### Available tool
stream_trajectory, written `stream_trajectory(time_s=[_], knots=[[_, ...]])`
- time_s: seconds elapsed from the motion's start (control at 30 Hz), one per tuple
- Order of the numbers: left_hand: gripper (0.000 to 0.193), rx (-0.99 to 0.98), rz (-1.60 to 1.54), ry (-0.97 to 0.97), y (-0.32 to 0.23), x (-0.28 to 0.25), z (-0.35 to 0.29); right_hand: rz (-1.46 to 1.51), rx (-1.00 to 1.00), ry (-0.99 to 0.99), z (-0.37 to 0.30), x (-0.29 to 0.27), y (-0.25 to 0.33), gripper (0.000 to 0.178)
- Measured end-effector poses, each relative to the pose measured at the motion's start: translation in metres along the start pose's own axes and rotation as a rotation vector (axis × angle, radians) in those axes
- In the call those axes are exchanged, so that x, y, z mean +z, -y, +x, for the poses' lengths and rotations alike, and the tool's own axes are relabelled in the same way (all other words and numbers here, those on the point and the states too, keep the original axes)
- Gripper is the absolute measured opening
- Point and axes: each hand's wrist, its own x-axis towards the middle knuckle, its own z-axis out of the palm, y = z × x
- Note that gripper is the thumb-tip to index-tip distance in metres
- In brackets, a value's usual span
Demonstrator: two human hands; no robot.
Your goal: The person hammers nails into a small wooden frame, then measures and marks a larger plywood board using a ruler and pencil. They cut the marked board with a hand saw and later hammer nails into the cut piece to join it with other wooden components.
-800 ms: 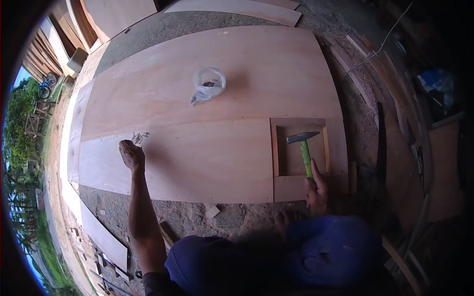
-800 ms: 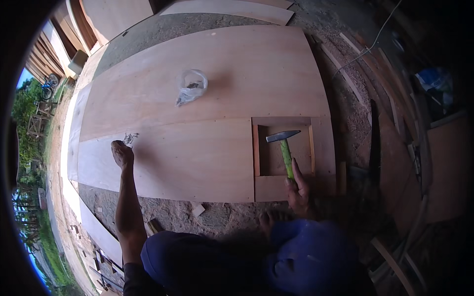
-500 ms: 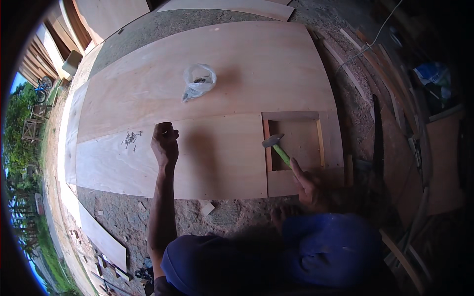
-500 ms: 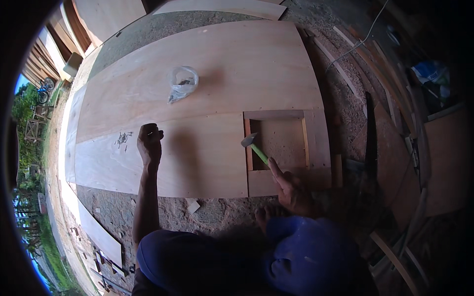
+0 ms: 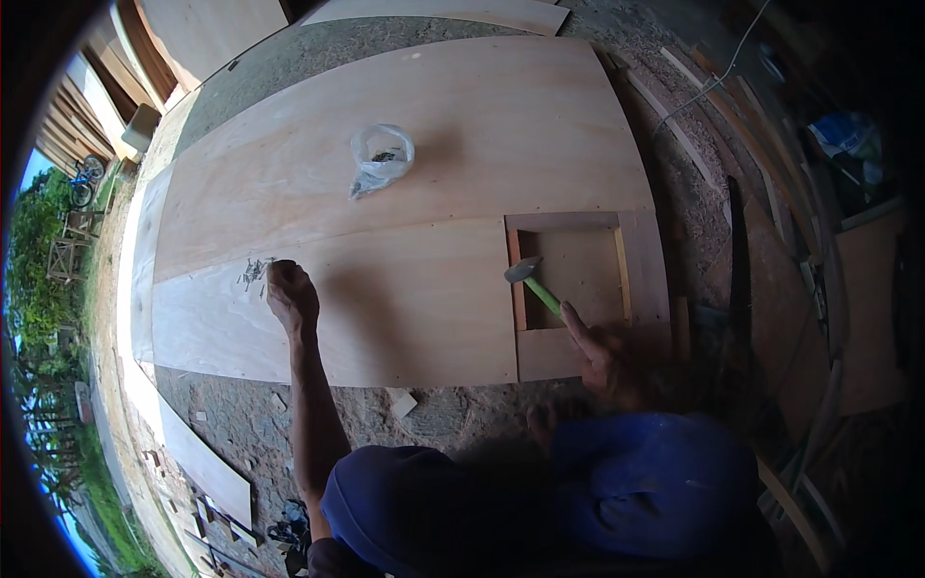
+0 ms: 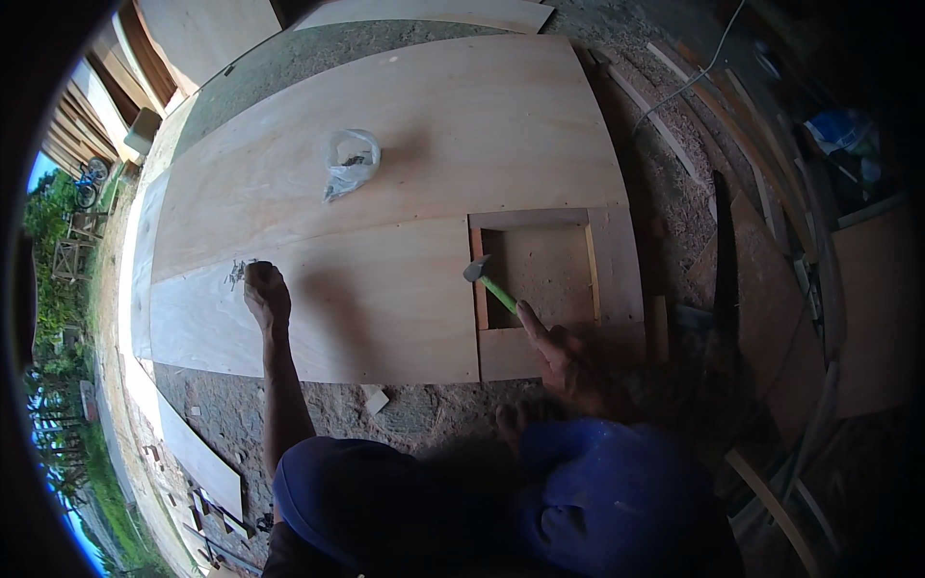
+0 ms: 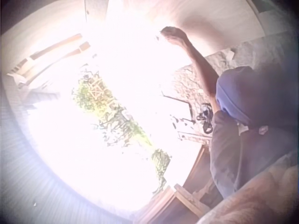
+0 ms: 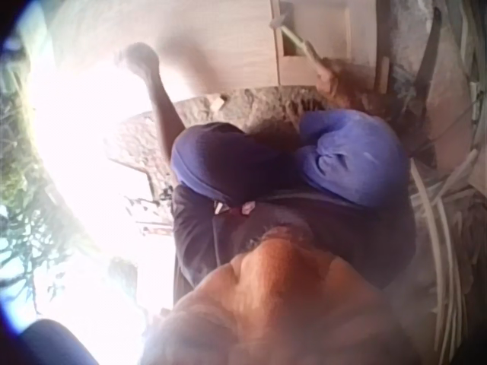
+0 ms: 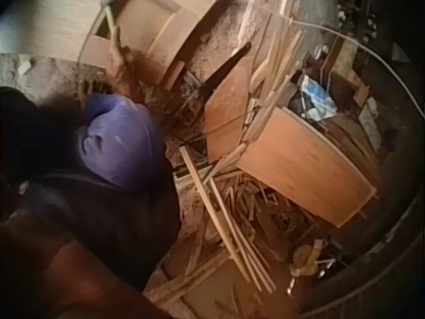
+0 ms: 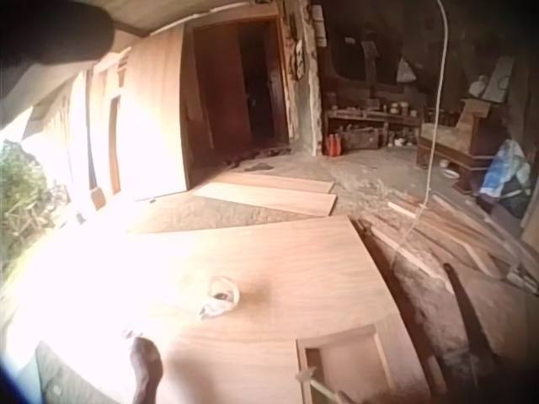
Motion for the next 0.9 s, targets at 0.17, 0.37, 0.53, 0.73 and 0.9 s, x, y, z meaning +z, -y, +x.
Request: stream_trajectory(time_s=[0.17,0.37,0.53,0.73,0.9], knots=[[0.016,-0.012,-0.492,0.371,-0.133,0.034,-0.078,-0.003,0.001,0.021,-0.005,-0.005,-0.014,0.066],[0.02,0.429,-0.444,0.443,-0.174,0.064,-0.145,0.062,0.027,0.051,0.004,-0.01,-0.003,0.061],[0.021,0.386,-0.428,0.447,-0.18,0.071,-0.148,0.223,0.107,-0.058,0.004,-0.01,0.012,0.058],[0.018,0.416,-0.47,0.435,-0.179,0.073,-0.15,0.198,0.064,-0.091,0.011,-0.01,0.012,0.058],[0.02,0.454,-0.427,0.438,-0.18,0.075,-0.151,0.058,0.065,0.049,0.016,-0.022,0.015,0.061]])
